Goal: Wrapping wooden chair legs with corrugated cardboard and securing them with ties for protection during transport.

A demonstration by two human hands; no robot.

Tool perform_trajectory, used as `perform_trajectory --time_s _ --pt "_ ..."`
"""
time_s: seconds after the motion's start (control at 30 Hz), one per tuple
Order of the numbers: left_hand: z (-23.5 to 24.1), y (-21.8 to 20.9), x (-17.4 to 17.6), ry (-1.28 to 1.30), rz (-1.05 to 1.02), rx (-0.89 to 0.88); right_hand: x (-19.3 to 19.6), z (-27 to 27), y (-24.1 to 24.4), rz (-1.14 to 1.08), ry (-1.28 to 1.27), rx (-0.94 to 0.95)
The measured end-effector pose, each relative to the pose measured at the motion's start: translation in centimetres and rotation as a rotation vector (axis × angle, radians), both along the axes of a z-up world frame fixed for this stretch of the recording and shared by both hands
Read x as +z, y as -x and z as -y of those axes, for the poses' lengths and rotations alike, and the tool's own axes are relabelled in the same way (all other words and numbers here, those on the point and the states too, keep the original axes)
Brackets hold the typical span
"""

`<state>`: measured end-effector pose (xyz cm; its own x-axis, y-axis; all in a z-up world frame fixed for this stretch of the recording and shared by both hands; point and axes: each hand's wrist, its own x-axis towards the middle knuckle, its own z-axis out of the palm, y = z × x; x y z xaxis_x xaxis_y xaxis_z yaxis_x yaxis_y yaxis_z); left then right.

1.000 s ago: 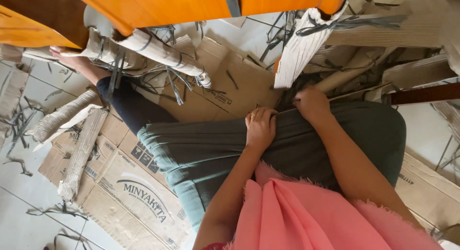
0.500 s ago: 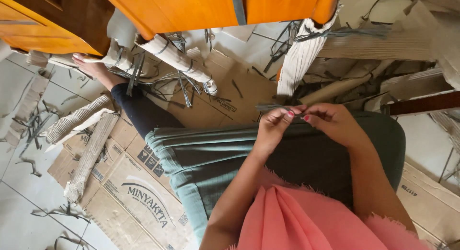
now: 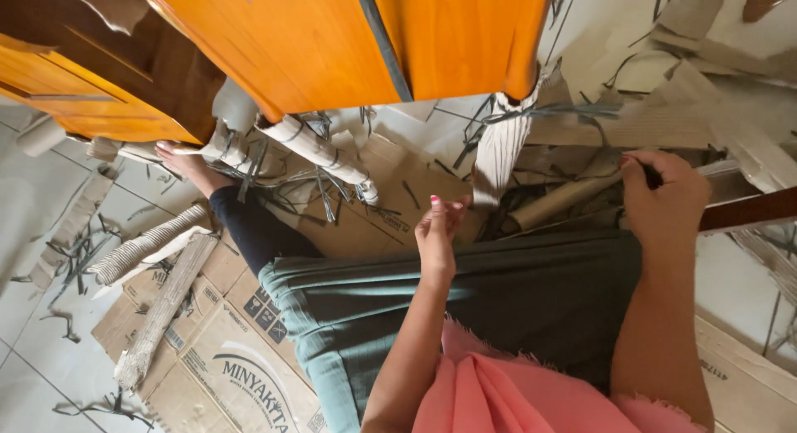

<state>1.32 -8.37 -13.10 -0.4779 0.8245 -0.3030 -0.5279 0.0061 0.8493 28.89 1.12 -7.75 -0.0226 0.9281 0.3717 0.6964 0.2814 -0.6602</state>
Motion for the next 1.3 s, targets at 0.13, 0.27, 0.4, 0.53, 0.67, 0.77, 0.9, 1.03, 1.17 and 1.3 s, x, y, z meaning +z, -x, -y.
perform_trajectory --time_s 0.13,0.27,0.4,0.53,0.67,0.77,0.9,1.03,1.17,1.3 --pt "-1.4 1.2 0.2 0.021 -0.004 -0.056 1.5 -1.9 3.4 -0.114 0.106 0.021" --pt "-4.2 2.1 4.9 0.006 -0.150 -0.219 2.1 -4.5 7.0 -0.276 0.206 0.257" --pt "-10.7 2.5 2.1 -0.216 0.027 -0.445 6.4 -5.6 9.3 -0.487 0.706 0.468" --pt "-15.2 2.9 0.3 -0.363 0.161 -0.403 2.6 -8.8 9.8 -0.591 0.660 0.529" --pt "-16.7 3.6 -3.8 -0.319 0.228 -0.273 1.8 -8.9 10.4 -0.568 0.598 0.484" --pt "-14.8 4.2 -3.3 -0.336 0.287 -0.206 5.5 -6.2 10.7 -0.486 0.533 0.457" --pt "-10.7 4.6 -0.6 -0.334 0.264 -0.064 -3.1 -6.5 10.1 -0.393 0.217 0.338" --pt "-9.4 4.1 -3.5 -0.314 0.139 -0.057 -7.3 -4.9 10.9 -0.479 0.139 0.324" --pt "-7.3 2.5 1.4 -0.269 -0.263 -0.274 -5.1 -3.3 12.0 -0.526 0.000 0.384" --pt "-7.8 2.4 0.8 -0.297 -0.752 -0.250 -3.4 -3.1 11.6 -0.504 0.030 0.486"
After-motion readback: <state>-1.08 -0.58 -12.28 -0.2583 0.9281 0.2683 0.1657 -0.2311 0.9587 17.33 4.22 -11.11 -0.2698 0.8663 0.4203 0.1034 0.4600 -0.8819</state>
